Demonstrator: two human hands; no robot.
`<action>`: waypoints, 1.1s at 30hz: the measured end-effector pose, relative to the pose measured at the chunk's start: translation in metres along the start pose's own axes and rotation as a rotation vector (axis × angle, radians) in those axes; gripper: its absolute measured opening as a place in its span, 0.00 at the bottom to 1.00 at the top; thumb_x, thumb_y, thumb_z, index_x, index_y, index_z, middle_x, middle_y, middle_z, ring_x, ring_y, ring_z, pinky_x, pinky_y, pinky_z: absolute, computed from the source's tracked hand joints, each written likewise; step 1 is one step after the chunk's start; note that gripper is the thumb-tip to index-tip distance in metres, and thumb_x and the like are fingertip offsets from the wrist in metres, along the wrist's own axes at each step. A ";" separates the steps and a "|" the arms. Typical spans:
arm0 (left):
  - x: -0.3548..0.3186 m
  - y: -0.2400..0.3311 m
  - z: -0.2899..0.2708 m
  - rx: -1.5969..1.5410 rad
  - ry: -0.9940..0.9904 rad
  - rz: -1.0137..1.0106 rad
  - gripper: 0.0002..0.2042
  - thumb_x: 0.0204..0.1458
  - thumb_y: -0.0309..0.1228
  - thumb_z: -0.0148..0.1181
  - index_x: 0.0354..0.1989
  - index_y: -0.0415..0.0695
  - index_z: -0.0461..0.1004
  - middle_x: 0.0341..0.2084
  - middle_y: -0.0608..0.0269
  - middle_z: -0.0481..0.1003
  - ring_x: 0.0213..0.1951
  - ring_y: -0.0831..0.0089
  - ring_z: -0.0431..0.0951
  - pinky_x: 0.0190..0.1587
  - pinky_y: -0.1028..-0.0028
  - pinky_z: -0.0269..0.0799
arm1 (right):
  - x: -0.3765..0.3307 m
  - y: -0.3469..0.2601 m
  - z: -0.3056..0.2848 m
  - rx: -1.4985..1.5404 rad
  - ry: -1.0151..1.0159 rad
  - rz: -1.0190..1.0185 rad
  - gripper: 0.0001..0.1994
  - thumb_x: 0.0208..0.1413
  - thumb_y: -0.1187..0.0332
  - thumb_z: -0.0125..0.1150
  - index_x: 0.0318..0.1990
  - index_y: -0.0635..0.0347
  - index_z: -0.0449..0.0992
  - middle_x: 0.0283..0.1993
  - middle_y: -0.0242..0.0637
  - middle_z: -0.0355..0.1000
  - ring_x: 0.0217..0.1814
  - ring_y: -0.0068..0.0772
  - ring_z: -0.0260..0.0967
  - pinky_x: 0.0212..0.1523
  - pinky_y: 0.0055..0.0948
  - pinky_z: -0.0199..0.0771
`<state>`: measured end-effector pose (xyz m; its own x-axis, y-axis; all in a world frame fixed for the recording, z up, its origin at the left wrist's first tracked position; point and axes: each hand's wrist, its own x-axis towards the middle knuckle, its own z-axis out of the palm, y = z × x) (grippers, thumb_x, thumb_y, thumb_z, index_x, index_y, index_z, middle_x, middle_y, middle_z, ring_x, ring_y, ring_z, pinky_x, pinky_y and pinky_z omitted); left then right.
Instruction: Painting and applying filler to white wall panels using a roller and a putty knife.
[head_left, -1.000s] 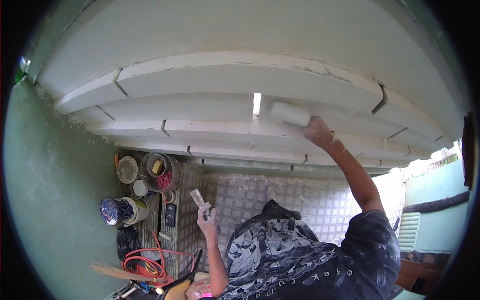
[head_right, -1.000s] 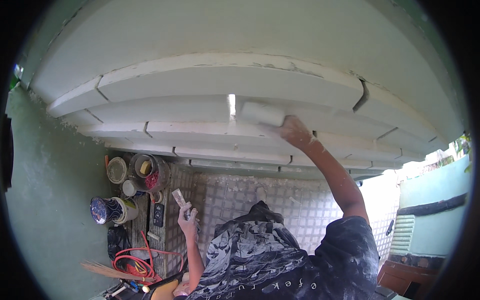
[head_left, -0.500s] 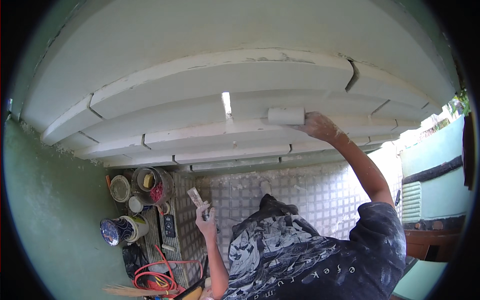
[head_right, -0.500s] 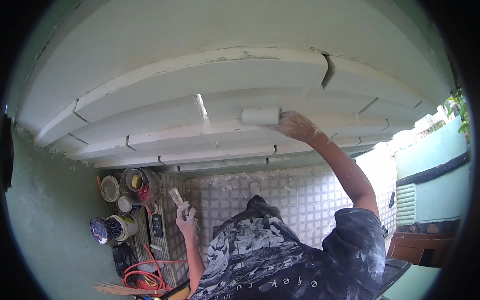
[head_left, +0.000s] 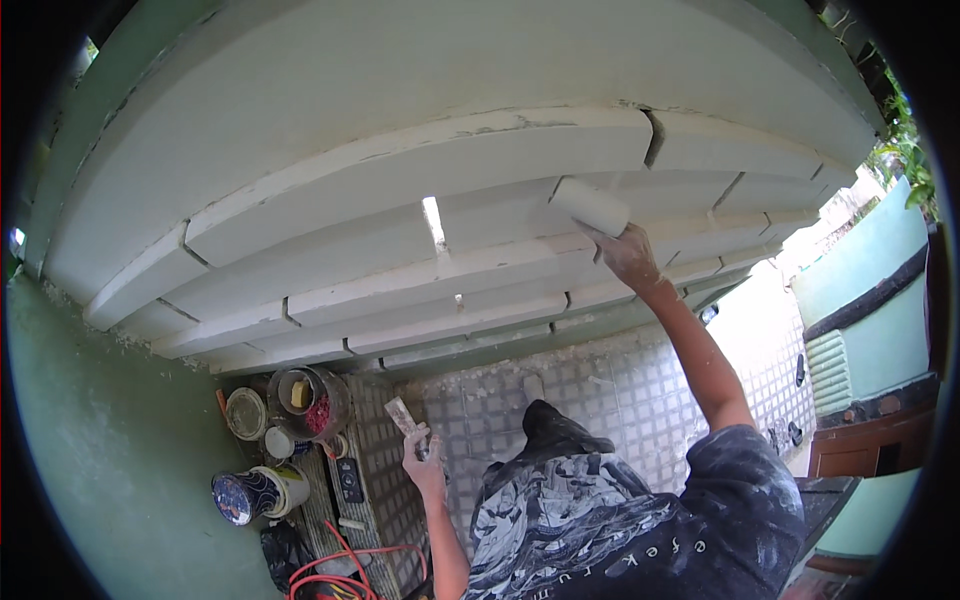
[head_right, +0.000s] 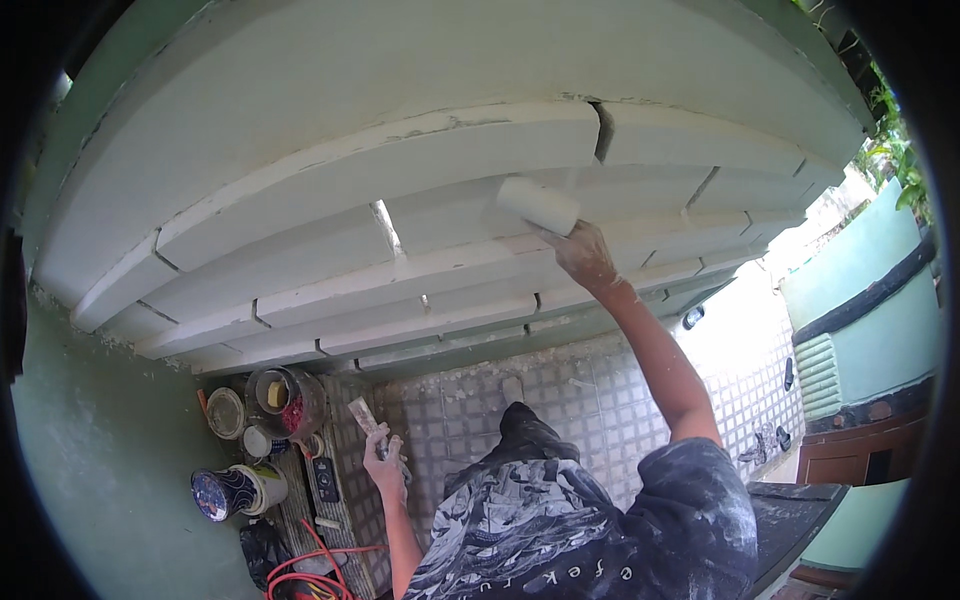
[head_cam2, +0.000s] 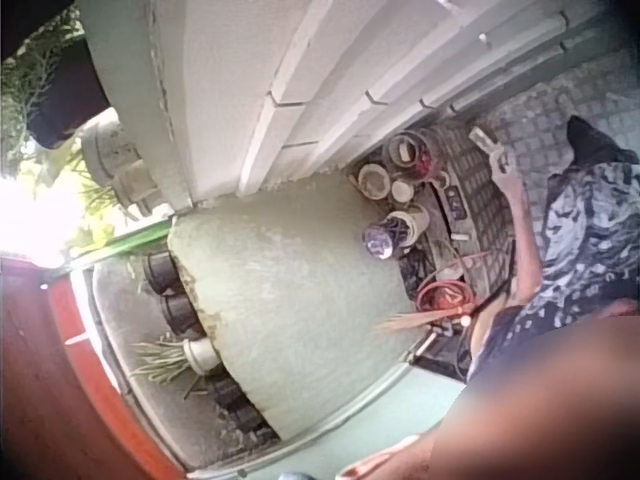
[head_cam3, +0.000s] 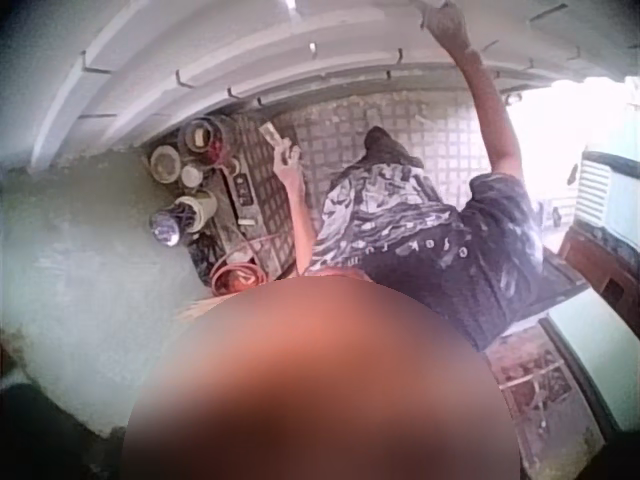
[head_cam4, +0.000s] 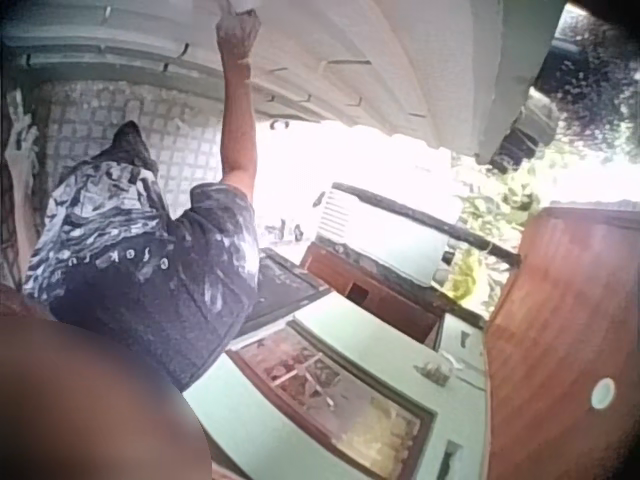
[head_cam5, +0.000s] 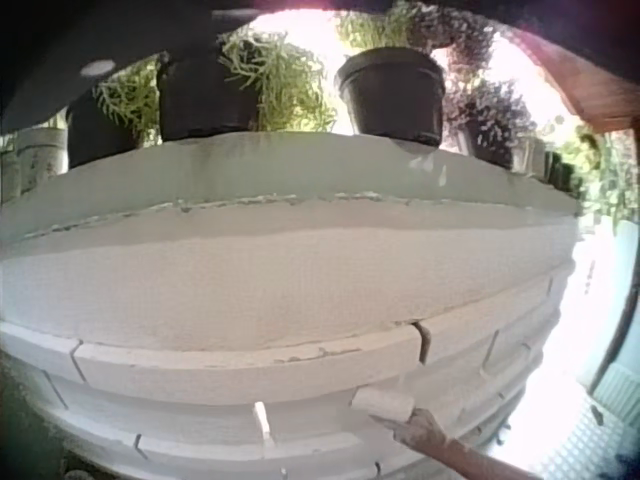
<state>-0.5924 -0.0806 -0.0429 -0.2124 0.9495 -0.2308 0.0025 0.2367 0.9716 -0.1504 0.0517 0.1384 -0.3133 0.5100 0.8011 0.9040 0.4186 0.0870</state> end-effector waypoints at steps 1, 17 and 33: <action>-0.003 0.000 0.000 -0.003 -0.007 0.005 0.10 0.50 0.19 0.62 0.41 0.42 0.74 0.49 0.62 0.74 0.34 0.81 0.73 0.26 0.82 0.71 | 0.000 -0.003 0.000 -0.008 0.003 -0.001 0.20 0.48 0.76 0.55 0.50 0.48 0.78 0.28 0.38 0.73 0.33 0.40 0.74 0.34 0.37 0.77; -0.047 -0.037 0.081 -0.065 0.311 -0.018 0.12 0.50 0.16 0.57 0.45 0.37 0.73 0.49 0.58 0.73 0.49 0.72 0.72 0.51 0.74 0.69 | -0.044 0.030 0.028 0.306 -0.468 -0.024 0.26 0.44 0.80 0.55 0.54 0.51 0.75 0.43 0.44 0.75 0.43 0.46 0.74 0.43 0.39 0.77; -0.173 -0.001 0.236 -0.036 0.596 -0.086 0.10 0.49 0.19 0.60 0.41 0.40 0.75 0.46 0.59 0.74 0.44 0.74 0.73 0.49 0.76 0.67 | -0.027 0.044 0.051 0.554 -0.158 -0.030 0.23 0.45 0.75 0.56 0.53 0.52 0.76 0.25 0.37 0.70 0.29 0.43 0.72 0.31 0.41 0.71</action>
<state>-0.3248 -0.1963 -0.0162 -0.7212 0.6461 -0.2498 -0.0703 0.2905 0.9543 -0.1173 0.0944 0.0909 -0.4146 0.5797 0.7015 0.6200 0.7442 -0.2485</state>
